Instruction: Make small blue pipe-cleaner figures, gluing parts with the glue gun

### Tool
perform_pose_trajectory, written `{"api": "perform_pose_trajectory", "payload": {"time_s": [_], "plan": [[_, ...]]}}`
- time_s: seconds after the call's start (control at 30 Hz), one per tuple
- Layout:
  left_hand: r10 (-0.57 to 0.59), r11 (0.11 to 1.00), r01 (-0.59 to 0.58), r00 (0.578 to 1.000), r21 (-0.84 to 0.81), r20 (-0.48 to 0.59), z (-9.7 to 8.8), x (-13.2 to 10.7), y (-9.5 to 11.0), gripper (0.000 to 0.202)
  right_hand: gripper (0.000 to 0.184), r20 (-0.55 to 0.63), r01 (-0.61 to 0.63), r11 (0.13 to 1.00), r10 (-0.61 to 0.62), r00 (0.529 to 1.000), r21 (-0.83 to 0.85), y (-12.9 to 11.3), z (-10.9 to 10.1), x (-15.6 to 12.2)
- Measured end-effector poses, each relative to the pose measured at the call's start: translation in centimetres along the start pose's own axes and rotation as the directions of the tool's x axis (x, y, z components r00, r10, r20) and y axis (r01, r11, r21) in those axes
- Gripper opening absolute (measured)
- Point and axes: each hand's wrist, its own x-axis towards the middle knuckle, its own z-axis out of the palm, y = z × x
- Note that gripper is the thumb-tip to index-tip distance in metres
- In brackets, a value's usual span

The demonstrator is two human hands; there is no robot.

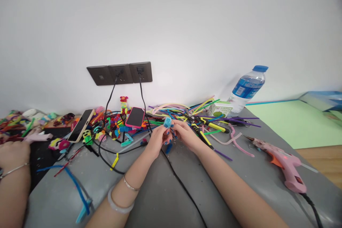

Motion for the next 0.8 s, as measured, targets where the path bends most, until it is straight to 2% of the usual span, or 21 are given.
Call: {"api": "perform_pose_trajectory", "payload": {"time_s": [0.33,0.5,0.57,0.7,0.8], "plan": [[-0.039,0.998,0.043,0.993,-0.036,0.108,-0.1,-0.4,1.0,0.034,0.019,0.064,-0.117,0.973,0.107,0.992,0.197,-0.5,-0.2,-0.2],[-0.044,0.973,0.064,0.995,-0.224,0.092,-0.7,-0.1,1.0,0.027,0.024,0.197,-0.119,0.910,0.042,0.980,0.398,-1.7,0.3,-0.5],[-0.055,0.955,0.075,0.995,-0.287,0.078,-1.0,0.1,0.9,0.026,0.023,0.216,-0.118,0.894,0.024,0.976,0.433,-2.2,0.5,-0.5],[-0.069,0.945,0.084,0.996,-0.317,0.058,-1.0,0.3,0.7,0.030,0.028,0.125,-0.092,0.924,0.048,0.991,0.371,-2.3,0.5,-0.4],[-0.061,0.944,0.084,0.995,-0.319,0.082,-0.8,0.2,0.6,0.033,0.031,-0.046,-0.019,0.977,0.029,0.999,0.210,-1.7,-0.2,0.0]]}}
